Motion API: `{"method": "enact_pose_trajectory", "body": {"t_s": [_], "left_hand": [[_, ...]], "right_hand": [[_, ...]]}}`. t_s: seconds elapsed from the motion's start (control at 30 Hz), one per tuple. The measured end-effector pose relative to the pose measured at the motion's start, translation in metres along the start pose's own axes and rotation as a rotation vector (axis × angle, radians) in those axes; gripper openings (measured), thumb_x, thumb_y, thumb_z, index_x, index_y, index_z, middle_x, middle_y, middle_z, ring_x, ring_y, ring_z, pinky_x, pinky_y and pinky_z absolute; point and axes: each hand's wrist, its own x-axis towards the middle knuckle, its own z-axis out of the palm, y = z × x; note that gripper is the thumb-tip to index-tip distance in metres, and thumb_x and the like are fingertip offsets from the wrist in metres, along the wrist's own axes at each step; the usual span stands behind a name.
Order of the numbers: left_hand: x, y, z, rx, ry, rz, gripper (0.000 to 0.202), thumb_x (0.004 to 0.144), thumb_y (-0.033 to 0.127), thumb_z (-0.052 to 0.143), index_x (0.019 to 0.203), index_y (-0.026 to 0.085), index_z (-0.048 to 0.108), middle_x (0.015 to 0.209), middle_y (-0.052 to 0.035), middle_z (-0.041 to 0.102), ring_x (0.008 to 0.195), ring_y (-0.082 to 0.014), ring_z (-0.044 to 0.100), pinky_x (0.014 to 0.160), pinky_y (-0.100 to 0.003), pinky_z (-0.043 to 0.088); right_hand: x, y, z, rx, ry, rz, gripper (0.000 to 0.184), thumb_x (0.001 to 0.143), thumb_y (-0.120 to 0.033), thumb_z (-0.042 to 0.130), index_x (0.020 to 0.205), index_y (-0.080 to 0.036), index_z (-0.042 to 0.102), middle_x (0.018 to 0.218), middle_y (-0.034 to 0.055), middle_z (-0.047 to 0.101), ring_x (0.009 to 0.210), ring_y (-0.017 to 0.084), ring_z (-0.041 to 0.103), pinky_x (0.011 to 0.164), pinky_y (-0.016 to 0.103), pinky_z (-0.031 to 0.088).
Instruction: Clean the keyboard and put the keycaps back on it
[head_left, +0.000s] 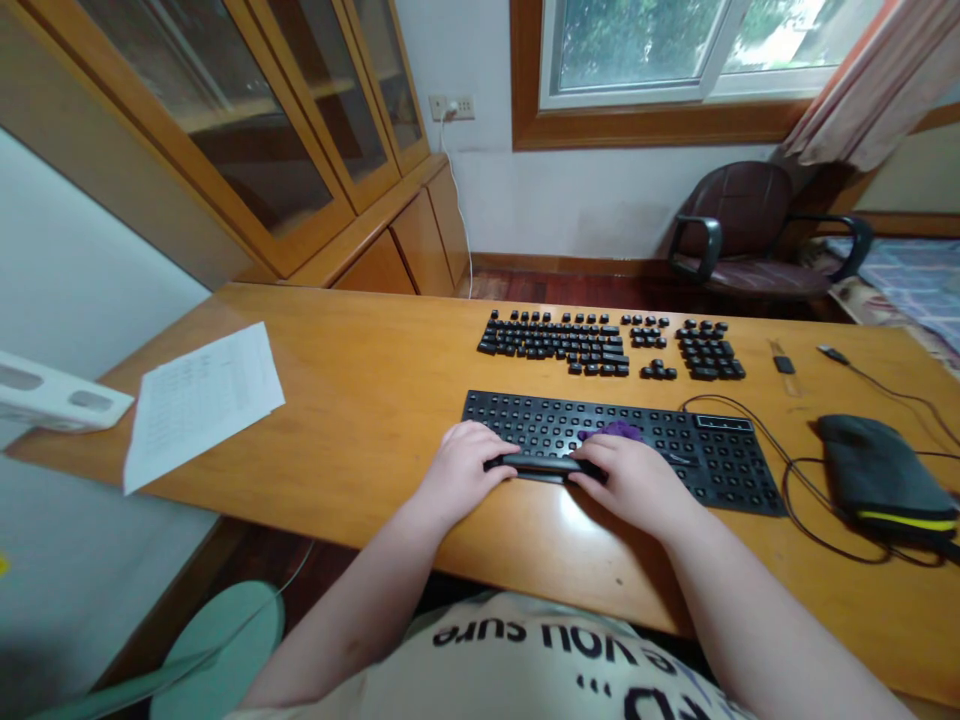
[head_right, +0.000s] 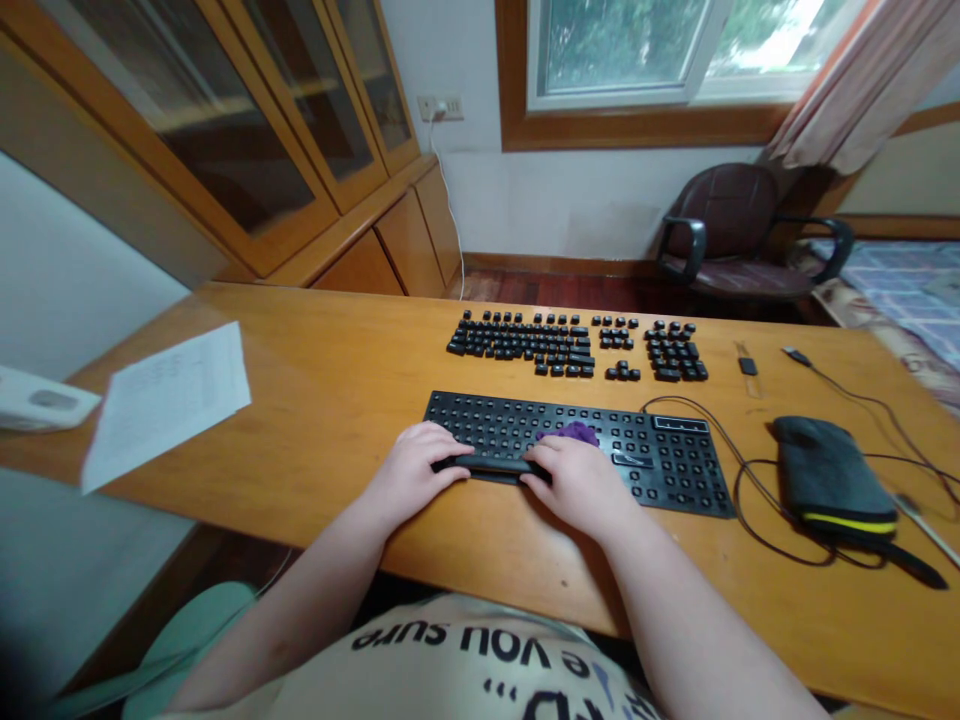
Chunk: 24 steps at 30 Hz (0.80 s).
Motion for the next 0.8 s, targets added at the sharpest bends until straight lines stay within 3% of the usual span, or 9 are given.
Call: {"method": "enact_pose_trajectory", "body": {"t_s": [0.33, 0.53, 0.8], "left_hand": [[-0.0017, -0.0037, 0.0061, 0.054, -0.031, -0.008, 0.023, 0.07, 0.032, 0.072, 0.092, 0.027, 0.07, 0.09, -0.0021, 0.068, 0.091, -0.0203, 0.055, 0.087, -0.039, 0.04], [-0.0038, -0.0052, 0.0045, 0.055, -0.033, 0.005, 0.025, 0.071, 0.035, 0.071, 0.095, 0.027, 0.07, 0.089, -0.0025, 0.067, 0.092, -0.0201, 0.055, 0.091, -0.04, 0.039], [-0.0035, -0.0058, 0.0071, 0.051, -0.024, 0.024, 0.021, 0.085, 0.033, 0.055, 0.097, 0.025, 0.07, 0.087, -0.0042, 0.066, 0.088, -0.0179, 0.055, 0.089, -0.038, 0.04]], "right_hand": [[0.0017, 0.002, 0.0026, -0.029, -0.064, 0.013, 0.024, 0.077, -0.037, 0.062, 0.097, -0.023, 0.067, 0.088, 0.0051, 0.066, 0.08, 0.02, 0.062, 0.069, 0.032, 0.049], [0.0024, 0.0018, 0.0012, 0.023, -0.068, 0.005, 0.02, 0.084, -0.033, 0.054, 0.093, -0.022, 0.068, 0.088, 0.0054, 0.066, 0.082, 0.02, 0.062, 0.073, 0.033, 0.049], [0.0037, 0.0033, 0.0032, 0.059, -0.077, 0.022, 0.022, 0.086, -0.032, 0.052, 0.092, -0.021, 0.07, 0.086, 0.005, 0.066, 0.08, 0.018, 0.062, 0.073, 0.031, 0.049]]}}
